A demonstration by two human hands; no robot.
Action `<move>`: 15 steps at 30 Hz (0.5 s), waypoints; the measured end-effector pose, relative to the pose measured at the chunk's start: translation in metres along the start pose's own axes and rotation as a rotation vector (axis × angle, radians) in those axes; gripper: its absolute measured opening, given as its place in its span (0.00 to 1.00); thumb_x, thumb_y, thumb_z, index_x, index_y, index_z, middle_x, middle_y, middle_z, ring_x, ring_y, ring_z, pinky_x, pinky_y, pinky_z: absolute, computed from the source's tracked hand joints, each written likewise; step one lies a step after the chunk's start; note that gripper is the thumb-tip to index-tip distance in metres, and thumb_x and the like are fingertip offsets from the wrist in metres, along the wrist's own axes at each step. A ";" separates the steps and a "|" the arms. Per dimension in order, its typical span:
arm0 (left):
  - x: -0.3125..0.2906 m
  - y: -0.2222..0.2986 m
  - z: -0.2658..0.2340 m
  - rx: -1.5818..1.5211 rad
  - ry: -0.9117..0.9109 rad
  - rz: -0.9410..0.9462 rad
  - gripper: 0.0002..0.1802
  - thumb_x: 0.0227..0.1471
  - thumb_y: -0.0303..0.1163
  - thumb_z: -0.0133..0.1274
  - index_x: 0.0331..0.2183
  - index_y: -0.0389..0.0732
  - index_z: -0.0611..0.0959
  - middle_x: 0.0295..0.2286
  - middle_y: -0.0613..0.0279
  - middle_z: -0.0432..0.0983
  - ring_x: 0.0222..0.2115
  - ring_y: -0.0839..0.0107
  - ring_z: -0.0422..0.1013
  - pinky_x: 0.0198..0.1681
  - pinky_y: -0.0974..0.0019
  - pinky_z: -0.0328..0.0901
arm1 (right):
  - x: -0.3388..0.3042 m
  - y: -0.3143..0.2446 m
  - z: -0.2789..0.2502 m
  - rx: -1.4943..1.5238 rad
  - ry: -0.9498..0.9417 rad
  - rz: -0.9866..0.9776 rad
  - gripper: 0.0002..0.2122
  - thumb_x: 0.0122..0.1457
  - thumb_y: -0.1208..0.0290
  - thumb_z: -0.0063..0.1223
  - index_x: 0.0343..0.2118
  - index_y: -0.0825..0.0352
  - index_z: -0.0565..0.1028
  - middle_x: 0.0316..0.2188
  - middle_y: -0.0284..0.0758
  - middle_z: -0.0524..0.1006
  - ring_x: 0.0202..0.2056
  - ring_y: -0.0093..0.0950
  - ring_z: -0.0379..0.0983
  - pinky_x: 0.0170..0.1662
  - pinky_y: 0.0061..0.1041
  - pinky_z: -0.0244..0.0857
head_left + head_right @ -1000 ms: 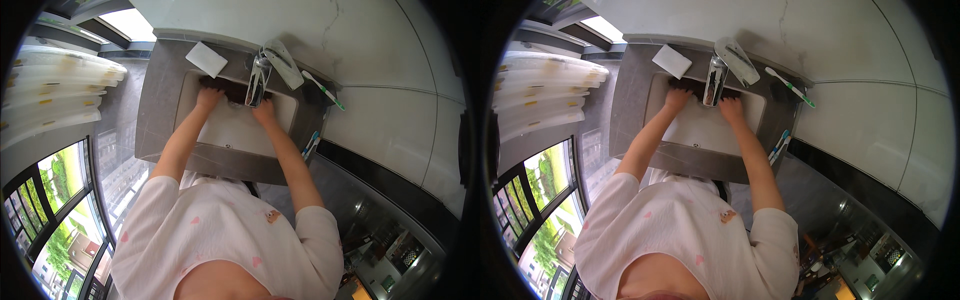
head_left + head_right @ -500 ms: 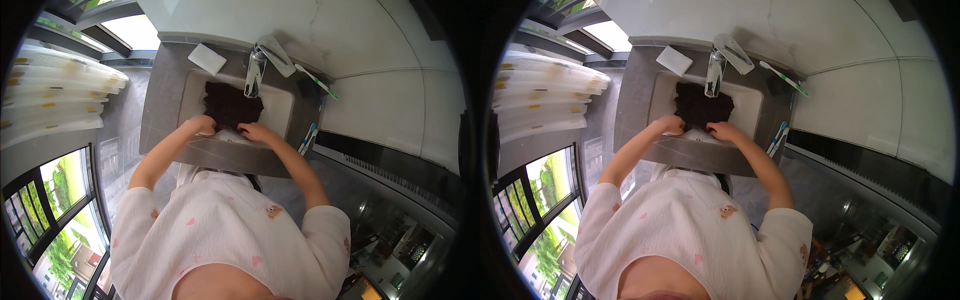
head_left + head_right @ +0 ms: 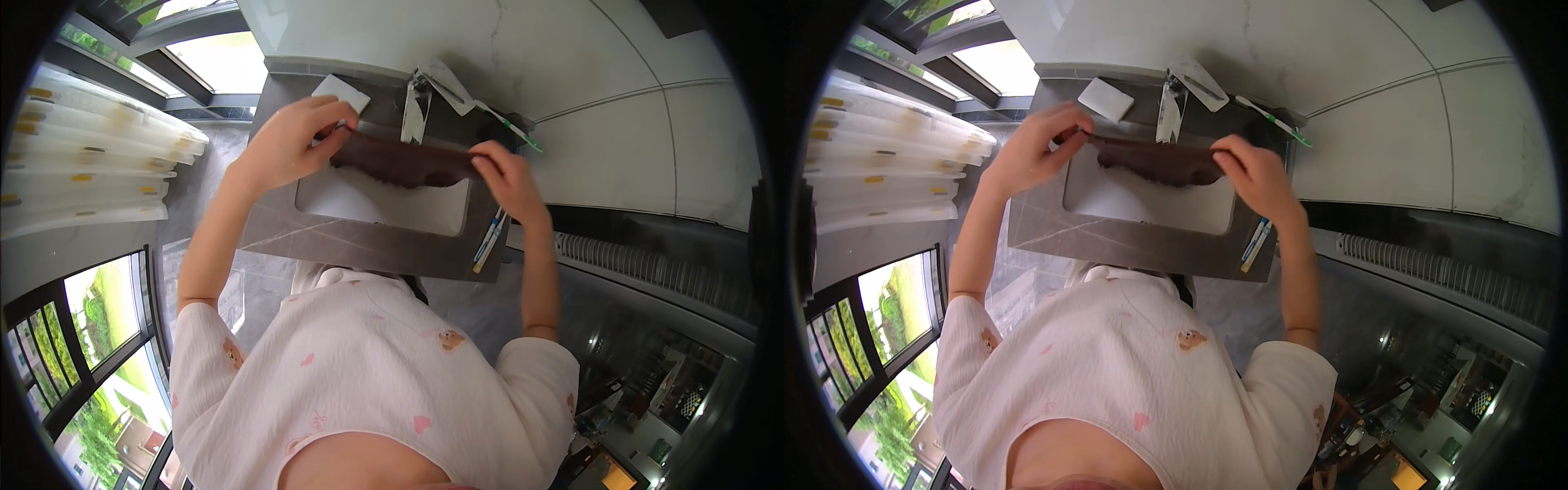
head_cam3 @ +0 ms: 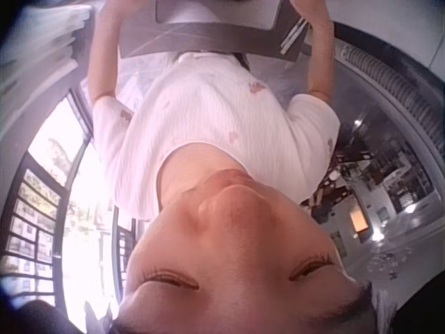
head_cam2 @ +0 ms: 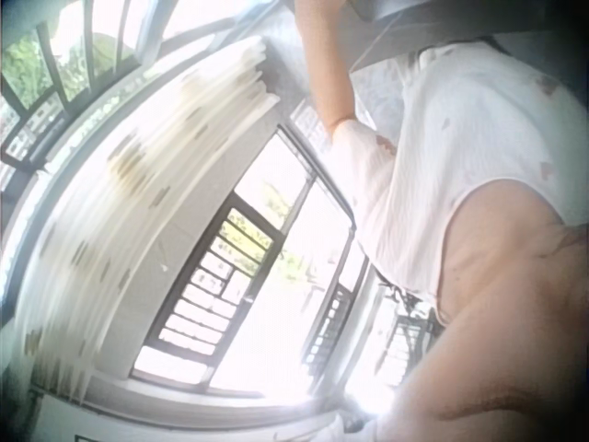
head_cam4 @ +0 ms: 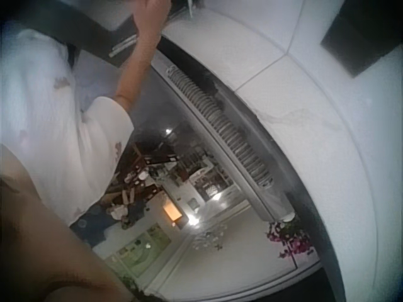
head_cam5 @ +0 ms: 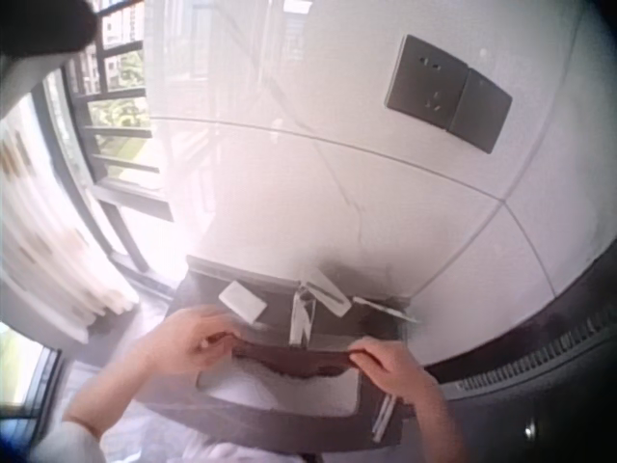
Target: The person wipes a shelf with a cloth, walks to a sink to rinse and wring out the cloth under running water, and then returns to the room to continue cleaning by wiping the side of a bed.
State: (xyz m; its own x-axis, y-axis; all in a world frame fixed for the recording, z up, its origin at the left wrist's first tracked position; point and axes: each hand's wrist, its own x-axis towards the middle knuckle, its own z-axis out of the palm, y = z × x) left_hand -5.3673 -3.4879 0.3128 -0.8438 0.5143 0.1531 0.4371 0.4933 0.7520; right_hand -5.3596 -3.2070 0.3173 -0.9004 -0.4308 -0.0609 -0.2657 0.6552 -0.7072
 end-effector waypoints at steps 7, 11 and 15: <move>-0.008 -0.020 0.023 -0.161 0.005 -0.126 0.04 0.40 0.22 0.42 0.25 0.36 0.68 0.18 0.61 0.64 0.19 0.75 0.61 0.22 0.75 0.56 | -0.007 0.036 0.033 0.205 0.067 0.061 0.05 0.49 0.72 0.41 0.28 0.67 0.64 0.17 0.33 0.67 0.18 0.19 0.60 0.22 0.17 0.54; -0.037 -0.092 0.114 -0.383 -0.330 -0.388 0.06 0.40 0.25 0.43 0.27 0.37 0.70 0.19 0.61 0.67 0.21 0.74 0.63 0.25 0.73 0.57 | -0.006 0.092 0.110 0.456 -0.424 0.363 0.06 0.49 0.72 0.40 0.30 0.66 0.64 0.20 0.27 0.63 0.23 0.15 0.58 0.26 0.13 0.54; -0.038 -0.125 0.195 -0.297 -0.508 -0.414 0.07 0.39 0.28 0.44 0.26 0.39 0.71 0.20 0.59 0.69 0.23 0.69 0.65 0.26 0.69 0.59 | -0.001 0.157 0.205 0.350 -0.464 0.138 0.09 0.45 0.74 0.39 0.32 0.64 0.66 0.27 0.35 0.70 0.28 0.28 0.66 0.31 0.23 0.59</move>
State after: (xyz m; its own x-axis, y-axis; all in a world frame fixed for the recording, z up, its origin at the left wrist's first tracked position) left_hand -5.3294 -3.4319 0.0883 -0.6416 0.6245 -0.4453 -0.0514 0.5443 0.8373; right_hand -5.3295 -3.2310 0.0616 -0.6532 -0.6338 -0.4142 0.0430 0.5151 -0.8560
